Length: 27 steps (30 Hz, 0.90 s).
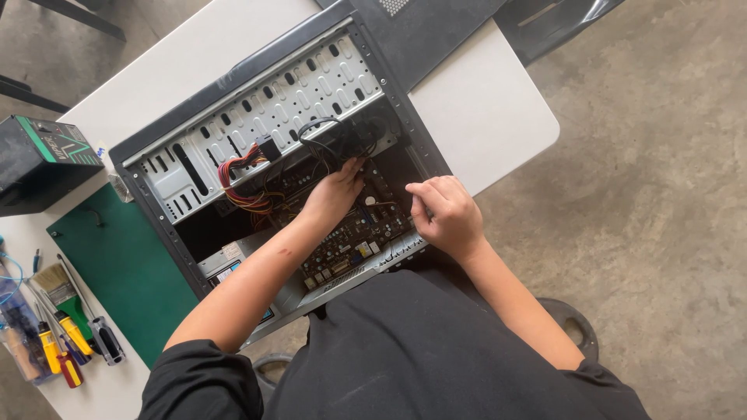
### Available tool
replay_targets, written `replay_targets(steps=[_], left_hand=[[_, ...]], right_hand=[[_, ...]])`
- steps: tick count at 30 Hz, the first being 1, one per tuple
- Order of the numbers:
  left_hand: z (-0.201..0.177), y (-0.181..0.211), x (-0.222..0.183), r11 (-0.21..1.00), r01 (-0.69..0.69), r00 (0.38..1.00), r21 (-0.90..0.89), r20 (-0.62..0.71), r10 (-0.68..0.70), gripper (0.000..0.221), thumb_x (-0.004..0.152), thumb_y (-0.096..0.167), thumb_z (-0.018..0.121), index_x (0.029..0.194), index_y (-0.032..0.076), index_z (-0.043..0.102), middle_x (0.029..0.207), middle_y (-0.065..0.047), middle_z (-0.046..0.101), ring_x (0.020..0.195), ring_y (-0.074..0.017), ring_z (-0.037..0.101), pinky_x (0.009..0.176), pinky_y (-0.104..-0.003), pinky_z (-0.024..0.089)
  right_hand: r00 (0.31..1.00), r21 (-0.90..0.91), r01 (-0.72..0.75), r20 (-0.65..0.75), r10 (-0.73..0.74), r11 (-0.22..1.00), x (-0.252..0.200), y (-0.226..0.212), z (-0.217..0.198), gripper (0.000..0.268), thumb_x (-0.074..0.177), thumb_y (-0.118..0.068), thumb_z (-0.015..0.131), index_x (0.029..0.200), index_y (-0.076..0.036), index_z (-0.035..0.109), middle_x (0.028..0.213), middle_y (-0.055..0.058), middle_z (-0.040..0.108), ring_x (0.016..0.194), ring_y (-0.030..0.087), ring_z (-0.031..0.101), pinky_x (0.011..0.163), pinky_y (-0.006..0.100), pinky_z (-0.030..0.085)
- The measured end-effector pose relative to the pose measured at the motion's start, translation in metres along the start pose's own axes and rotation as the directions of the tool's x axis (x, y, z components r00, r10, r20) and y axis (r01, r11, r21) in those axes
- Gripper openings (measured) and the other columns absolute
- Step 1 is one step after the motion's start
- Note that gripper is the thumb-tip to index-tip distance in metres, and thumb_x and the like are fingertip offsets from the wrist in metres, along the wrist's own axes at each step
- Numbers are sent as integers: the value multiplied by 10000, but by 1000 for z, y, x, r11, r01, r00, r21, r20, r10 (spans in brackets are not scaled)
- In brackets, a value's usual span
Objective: The person uses a screwdriver to open a desktop computer case and then removes the CPU heatsink from the motherboard.
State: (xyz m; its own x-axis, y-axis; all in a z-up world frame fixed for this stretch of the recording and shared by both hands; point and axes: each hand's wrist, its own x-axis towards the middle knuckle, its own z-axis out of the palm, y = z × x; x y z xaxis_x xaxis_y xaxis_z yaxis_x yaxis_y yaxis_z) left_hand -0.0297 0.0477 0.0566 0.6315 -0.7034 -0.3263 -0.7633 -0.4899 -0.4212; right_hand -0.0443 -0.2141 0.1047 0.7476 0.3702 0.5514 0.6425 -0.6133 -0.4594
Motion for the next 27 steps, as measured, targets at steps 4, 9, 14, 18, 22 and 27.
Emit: replay_targets(steps=[4,9,14,18,22,27], left_hand=[[57,33,-1,966,17,903,-259,-412,-126,211,827,90,691,1031,84,745,1013,-163,776,1222,-325,702,1259,-456,331],[-6,36,-49,833,150,975,-532,-59,-213,524,847,287,807,1331,207,623,1352,-37,637,1252,-244,633,1152,-534,429],[-12,46,-67,707,325,870,-629,-94,-483,496,888,290,743,1366,231,623,1437,-41,602,1275,-238,642,1136,-515,449],[-32,28,-70,576,390,729,-719,-141,-670,408,952,204,701,1357,206,656,1440,-47,621,1264,-242,656,1147,-523,435],[-44,13,-63,527,401,615,-749,-206,-761,360,966,203,693,1325,167,674,1410,-40,646,1168,-238,700,1078,-434,519],[-53,-7,-30,119,308,573,-944,84,-815,368,1049,242,594,1386,101,644,1299,-111,694,1174,-313,721,1006,-428,574]], right_hand=[[999,10,-29,17,29,1000,3,-5,-4,167,913,-45,659,1011,-127,766,735,9,640,696,197,666,765,335,583],[867,327,-461,365,340,825,52,-48,-37,258,989,-91,574,1189,-71,736,967,149,744,947,357,747,882,467,597],[631,-107,-425,677,379,899,65,-12,59,249,951,-107,539,1111,4,694,932,215,732,916,424,761,821,515,620],[525,-341,-329,709,470,881,73,18,103,362,917,-180,611,1127,111,657,940,296,743,948,478,774,841,577,633],[506,-311,-506,648,569,805,83,20,90,427,1041,-295,589,1187,99,662,980,319,750,1010,494,755,901,592,590],[883,-470,229,469,21,852,53,60,124,153,889,-7,637,838,93,741,742,211,655,675,367,730,567,423,635]])
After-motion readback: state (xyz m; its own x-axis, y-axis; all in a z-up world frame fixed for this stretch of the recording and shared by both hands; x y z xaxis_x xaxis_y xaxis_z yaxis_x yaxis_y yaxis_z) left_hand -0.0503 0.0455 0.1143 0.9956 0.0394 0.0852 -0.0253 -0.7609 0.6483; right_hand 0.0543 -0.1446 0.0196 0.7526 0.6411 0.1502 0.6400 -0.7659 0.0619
